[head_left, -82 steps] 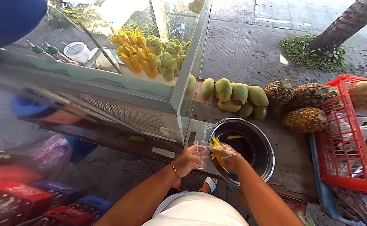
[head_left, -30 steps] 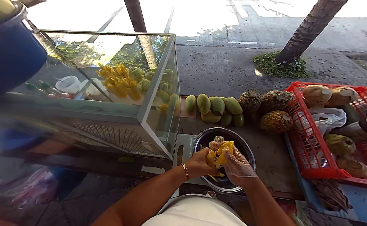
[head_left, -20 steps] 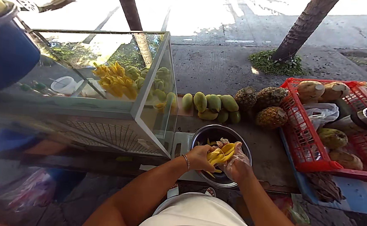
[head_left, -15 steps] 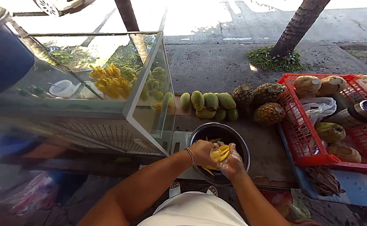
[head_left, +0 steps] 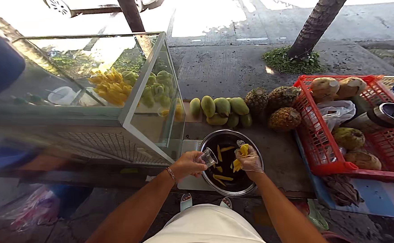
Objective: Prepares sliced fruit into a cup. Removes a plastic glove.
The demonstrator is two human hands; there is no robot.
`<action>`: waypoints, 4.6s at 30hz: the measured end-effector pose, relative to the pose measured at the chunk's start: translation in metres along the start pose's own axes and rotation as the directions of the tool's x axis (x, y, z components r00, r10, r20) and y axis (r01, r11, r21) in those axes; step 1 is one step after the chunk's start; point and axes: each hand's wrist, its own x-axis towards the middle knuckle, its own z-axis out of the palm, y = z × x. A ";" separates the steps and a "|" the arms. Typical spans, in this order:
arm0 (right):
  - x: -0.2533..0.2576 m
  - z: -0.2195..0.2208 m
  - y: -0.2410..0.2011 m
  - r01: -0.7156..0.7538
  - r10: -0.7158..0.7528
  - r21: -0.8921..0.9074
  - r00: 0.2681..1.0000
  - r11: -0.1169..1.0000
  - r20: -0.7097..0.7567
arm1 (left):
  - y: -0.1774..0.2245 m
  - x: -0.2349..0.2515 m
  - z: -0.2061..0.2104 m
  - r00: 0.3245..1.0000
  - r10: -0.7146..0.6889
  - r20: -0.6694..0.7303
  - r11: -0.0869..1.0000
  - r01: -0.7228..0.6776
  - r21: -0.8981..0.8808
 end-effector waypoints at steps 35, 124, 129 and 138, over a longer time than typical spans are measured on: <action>-0.077 0.052 -0.153 0.163 -0.229 0.389 0.965 0.907 0.130 | -0.016 0.008 0.026 0.874 0.485 -0.007 0.860 -0.479 -0.179; -0.046 0.031 -0.244 0.773 0.036 -0.505 0.534 0.385 0.845 | -0.009 -0.012 -0.001 0.860 0.426 0.280 0.902 -0.380 -0.206; -0.030 0.039 -0.236 0.740 0.160 -0.474 0.458 0.476 0.875 | -0.014 -0.011 -0.014 0.812 0.358 0.460 0.930 -0.262 -0.259; -0.036 0.036 -0.221 0.612 -0.066 -0.250 0.446 0.750 0.892 | -0.021 -0.006 -0.027 0.690 0.342 0.638 0.905 -0.057 -0.422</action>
